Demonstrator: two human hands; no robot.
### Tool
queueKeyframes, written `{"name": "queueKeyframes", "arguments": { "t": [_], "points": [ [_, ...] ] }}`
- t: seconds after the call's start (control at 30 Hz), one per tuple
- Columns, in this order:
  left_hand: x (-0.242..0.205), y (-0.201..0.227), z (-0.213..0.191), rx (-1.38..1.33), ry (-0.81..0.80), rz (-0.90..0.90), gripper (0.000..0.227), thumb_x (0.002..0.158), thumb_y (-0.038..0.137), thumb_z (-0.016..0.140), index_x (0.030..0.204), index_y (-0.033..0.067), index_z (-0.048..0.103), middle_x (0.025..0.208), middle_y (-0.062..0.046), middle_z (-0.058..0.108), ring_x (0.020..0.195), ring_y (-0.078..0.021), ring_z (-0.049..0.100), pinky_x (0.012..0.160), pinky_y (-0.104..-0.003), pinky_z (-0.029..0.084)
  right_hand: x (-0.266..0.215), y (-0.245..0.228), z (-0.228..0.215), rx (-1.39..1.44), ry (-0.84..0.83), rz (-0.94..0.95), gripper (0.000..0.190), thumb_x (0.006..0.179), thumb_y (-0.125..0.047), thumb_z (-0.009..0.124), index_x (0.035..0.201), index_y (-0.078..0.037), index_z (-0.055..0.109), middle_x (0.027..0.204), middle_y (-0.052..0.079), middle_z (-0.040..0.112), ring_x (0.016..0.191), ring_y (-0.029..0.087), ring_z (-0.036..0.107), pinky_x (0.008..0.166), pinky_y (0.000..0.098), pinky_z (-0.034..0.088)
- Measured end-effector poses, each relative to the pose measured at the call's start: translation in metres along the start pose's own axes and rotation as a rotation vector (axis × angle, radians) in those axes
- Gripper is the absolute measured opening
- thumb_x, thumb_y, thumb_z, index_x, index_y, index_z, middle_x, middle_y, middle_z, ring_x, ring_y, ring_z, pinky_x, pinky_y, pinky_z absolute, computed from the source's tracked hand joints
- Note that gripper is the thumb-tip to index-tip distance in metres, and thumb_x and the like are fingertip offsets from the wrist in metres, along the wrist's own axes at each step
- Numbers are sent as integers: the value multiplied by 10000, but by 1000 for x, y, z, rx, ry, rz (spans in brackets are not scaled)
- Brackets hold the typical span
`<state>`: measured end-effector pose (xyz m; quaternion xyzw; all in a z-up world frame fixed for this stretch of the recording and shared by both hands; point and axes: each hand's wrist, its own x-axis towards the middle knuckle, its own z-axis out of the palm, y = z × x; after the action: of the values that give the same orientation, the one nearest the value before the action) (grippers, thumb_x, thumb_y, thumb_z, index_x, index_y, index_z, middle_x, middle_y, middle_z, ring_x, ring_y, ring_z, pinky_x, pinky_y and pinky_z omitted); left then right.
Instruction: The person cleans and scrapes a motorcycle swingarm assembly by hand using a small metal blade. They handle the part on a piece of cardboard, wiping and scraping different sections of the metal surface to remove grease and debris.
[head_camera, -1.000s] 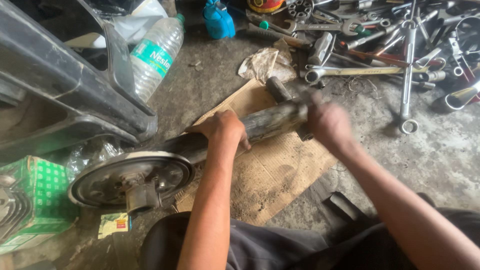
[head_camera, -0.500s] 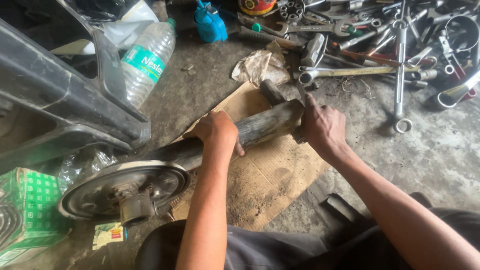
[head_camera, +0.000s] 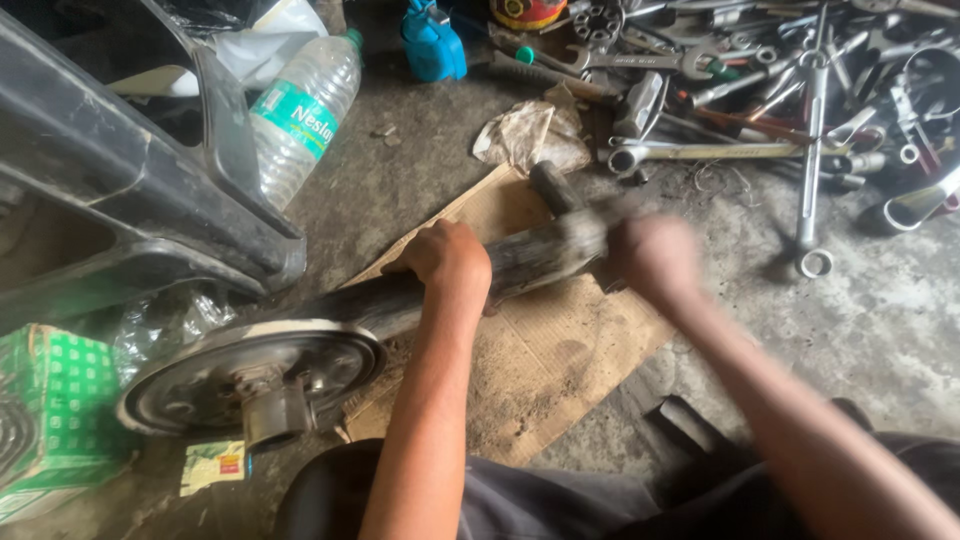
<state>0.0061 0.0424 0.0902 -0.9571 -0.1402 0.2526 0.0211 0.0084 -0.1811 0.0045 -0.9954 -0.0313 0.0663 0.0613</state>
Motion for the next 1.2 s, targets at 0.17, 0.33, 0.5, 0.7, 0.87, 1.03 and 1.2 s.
{"name": "queueKeyframes", "arguments": {
  "t": [0.17, 0.33, 0.5, 0.7, 0.87, 1.03, 1.2],
  "points": [
    [16, -1, 22, -46, 100, 12, 354, 942, 216, 720, 1272, 89, 710, 1369, -136, 644, 1277, -386, 608, 1015, -633, 491, -10, -43, 23, -93, 382, -328, 176, 1011, -129, 513, 1110, -74, 648, 629, 44, 518, 355, 80, 417, 225, 238, 375],
    [9, 6, 15, 111, -28, 34, 722, 688, 300, 927, 1324, 85, 659, 1391, -122, 632, 1303, -365, 580, 1042, -605, 472, -5, 12, -2, 357, 207, 49, 316, 1018, -107, 442, 1278, -147, 619, 657, 91, 631, 386, 125, 478, 298, 274, 394],
    [27, 8, 33, 2, 132, 12, 324, 991, 219, 606, 1281, 104, 691, 1387, -116, 622, 1286, -361, 589, 1015, -590, 496, -31, -52, 34, 120, 439, -438, 361, 973, -102, 542, 1334, -95, 536, 662, 105, 629, 416, 162, 503, 322, 311, 392],
    [18, 6, 24, 144, -65, 92, 618, 758, 351, 889, 1276, 75, 693, 1329, -149, 670, 1224, -361, 644, 1015, -550, 502, -23, -27, -7, 194, 76, 134, 466, 1071, -209, 453, 1502, -64, 349, 627, 114, 606, 386, 158, 509, 276, 322, 391],
    [15, 0, 15, 112, -90, 101, 817, 551, 406, 1018, 1238, 78, 719, 1265, -126, 707, 1193, -343, 668, 983, -511, 546, -60, -74, 47, -193, 233, -317, 582, 1036, -107, 401, 1581, 12, 232, 665, 94, 595, 335, 53, 425, 253, 233, 360],
    [14, 0, 21, 162, -148, 126, 849, 566, 466, 981, 1255, 56, 701, 1223, -133, 764, 1143, -316, 727, 987, -459, 549, -42, -38, 47, -1089, 267, -317, 548, 1111, -27, 432, 1627, 153, 379, 684, -6, 566, 438, 11, 302, 340, 200, 283],
    [14, 2, 9, 152, -141, 133, 858, 575, 431, 1021, 1282, 84, 679, 1318, -123, 665, 1232, -341, 633, 1030, -497, 519, -68, -55, 23, -984, 611, -272, 451, 1012, -10, 415, 1451, 94, 407, 1158, 316, 652, 402, 43, 313, 303, 224, 277]
  ]
}}
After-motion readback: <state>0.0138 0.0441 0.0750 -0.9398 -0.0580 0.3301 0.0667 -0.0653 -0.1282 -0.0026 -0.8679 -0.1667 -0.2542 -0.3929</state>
